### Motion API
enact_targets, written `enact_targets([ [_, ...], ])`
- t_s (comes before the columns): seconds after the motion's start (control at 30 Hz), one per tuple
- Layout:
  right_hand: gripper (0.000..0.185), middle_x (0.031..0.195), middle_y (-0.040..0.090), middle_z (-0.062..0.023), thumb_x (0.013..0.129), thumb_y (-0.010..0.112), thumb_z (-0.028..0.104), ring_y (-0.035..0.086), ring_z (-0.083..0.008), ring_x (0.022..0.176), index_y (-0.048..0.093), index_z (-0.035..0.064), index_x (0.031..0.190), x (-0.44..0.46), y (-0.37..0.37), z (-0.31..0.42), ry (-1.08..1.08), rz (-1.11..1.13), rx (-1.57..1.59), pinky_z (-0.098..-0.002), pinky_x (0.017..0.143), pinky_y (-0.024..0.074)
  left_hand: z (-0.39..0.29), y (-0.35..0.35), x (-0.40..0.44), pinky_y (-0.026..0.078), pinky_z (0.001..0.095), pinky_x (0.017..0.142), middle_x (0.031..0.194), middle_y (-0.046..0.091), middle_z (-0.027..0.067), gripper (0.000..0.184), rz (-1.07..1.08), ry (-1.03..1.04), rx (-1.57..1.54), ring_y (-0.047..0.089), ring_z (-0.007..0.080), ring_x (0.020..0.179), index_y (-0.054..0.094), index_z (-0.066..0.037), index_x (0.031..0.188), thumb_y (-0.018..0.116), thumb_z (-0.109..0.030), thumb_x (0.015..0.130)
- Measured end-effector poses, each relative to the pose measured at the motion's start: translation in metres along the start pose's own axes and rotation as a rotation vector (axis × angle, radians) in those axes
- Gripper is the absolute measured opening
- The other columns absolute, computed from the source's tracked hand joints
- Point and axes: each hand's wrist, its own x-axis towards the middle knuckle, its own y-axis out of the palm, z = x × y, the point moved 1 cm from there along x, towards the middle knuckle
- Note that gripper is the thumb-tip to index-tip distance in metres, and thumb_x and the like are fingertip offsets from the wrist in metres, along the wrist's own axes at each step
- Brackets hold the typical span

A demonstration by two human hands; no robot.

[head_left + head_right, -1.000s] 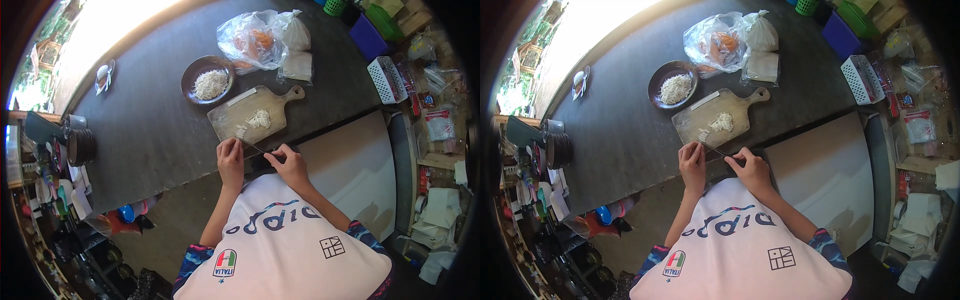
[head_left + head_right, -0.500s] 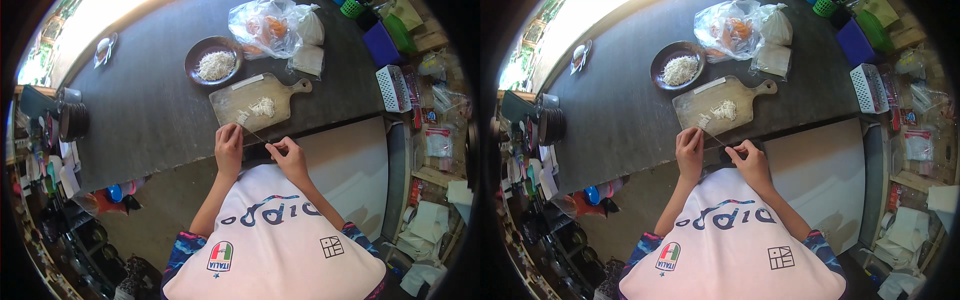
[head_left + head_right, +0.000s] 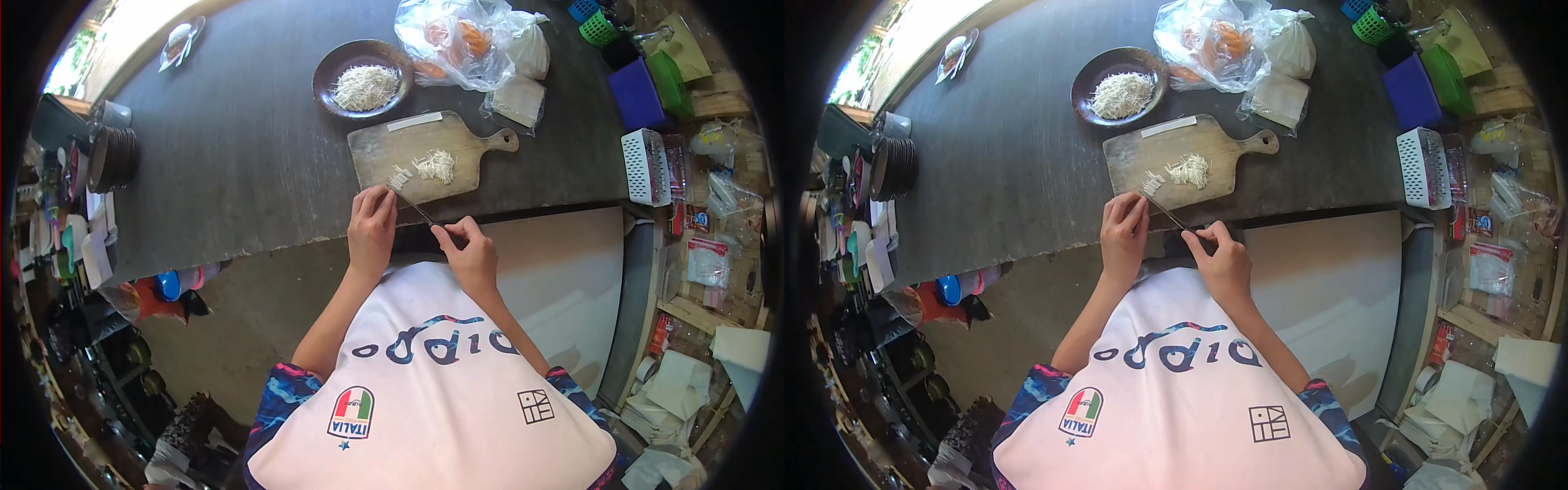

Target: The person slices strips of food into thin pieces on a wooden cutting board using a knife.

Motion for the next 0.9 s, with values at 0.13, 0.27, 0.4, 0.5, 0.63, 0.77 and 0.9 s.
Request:
enact_targets([
  [0.13, 0.041, 0.094, 0.083, -0.0128, 0.1, 0.084, 0.044, 0.081, -0.0332, 0.088, 0.073, 0.0049, 0.102, 0.0014, -0.0041, -0.0037, 0.09, 0.089, 0.102, -0.0431, 0.08, 0.0601, 0.0022, 0.0008, -0.0015, 0.06, 0.044, 0.097, 0.122, 0.072, 0.01, 0.019, -0.016, -0.002, -0.014, 0.069, 0.0329, 0.118, 0.08, 0.001, 0.115, 0.079, -0.002, 0.096],
  [0.27, 0.04, 0.089, 0.082, -0.0118, 0.1, 0.085, 0.043, 0.081, -0.0306, 0.086, 0.073, 0.0047, 0.101, 0.0016, 0.0013, 0.0018, -0.003, 0.002, -0.025, -0.0408, 0.079, 0.0596, 0.0015, 0.0011, -0.0017, 0.06, 0.0443, 0.097, 0.122, 0.072, 0.0102, 0.019, -0.013, -0.016, -0.023, 0.069, 0.0329, 0.119, 0.08, 0.001, 0.115, 0.079, -0.002, 0.096],
  [0.4, 0.035, 0.079, 0.079, -0.0082, 0.101, 0.086, 0.031, 0.075, -0.0136, 0.074, 0.07, 0.0012, 0.097, 0.0052, 0.0038, -0.0008, -0.058, -0.007, 0.028, -0.0304, 0.07, 0.0543, 0.0012, 0.0014, -0.0034, 0.06, 0.0446, 0.096, 0.12, 0.072, 0.0106, 0.019, -0.028, -0.011, -0.005, 0.068, 0.0331, 0.12, 0.08, 0.001, 0.114, 0.079, -0.002, 0.096],
  [0.5, 0.035, 0.079, 0.079, -0.0081, 0.1, 0.087, 0.032, 0.075, -0.0138, 0.073, 0.07, 0.0017, 0.098, 0.0004, -0.0039, 0.0042, 0.042, 0.066, 0.106, -0.0306, 0.071, 0.0545, 0.0026, -0.0001, -0.0034, 0.061, 0.0447, 0.096, 0.12, 0.072, 0.0105, 0.019, -0.035, 0.007, 0.0, 0.068, 0.0334, 0.119, 0.079, 0.001, 0.114, 0.079, -0.003, 0.096],
  [0.63, 0.042, 0.094, 0.083, -0.013, 0.099, 0.084, 0.045, 0.082, -0.0327, 0.092, 0.072, 0.0051, 0.102, 0.0048, 0.0008, -0.0029, 0.04, 0.043, 0.004, -0.0434, 0.08, 0.0597, 0.0024, -0.0001, -0.0023, 0.06, 0.0446, 0.096, 0.12, 0.072, 0.0103, 0.019, -0.031, -0.001, -0.011, 0.068, 0.0331, 0.119, 0.079, 0.001, 0.114, 0.079, -0.002, 0.096],
  [0.77, 0.037, 0.085, 0.081, -0.0104, 0.1, 0.086, 0.036, 0.078, -0.0206, 0.081, 0.071, 0.0025, 0.099, 0.0026, 0.0018, -0.0022, -0.013, 0.008, 0.013, -0.0355, 0.074, 0.0568, 0.002, -0.0003, -0.0022, 0.061, 0.0443, 0.095, 0.12, 0.072, 0.0097, 0.018, -0.034, 0.001, -0.01, 0.069, 0.0322, 0.119, 0.08, 0.0, 0.114, 0.079, -0.003, 0.096],
  [0.9, 0.035, 0.082, 0.079, -0.0096, 0.1, 0.087, 0.031, 0.076, -0.0146, 0.076, 0.071, 0.0008, 0.097, 0.002, -0.0019, 0.0003, 0.048, 0.053, 0.048, -0.0316, 0.072, 0.0554, 0.0032, -0.0004, -0.0026, 0.061, 0.0438, 0.095, 0.12, 0.072, 0.0091, 0.017, -0.032, 0.0, -0.006, 0.069, 0.0317, 0.118, 0.08, 0.001, 0.112, 0.079, -0.003, 0.096],
])
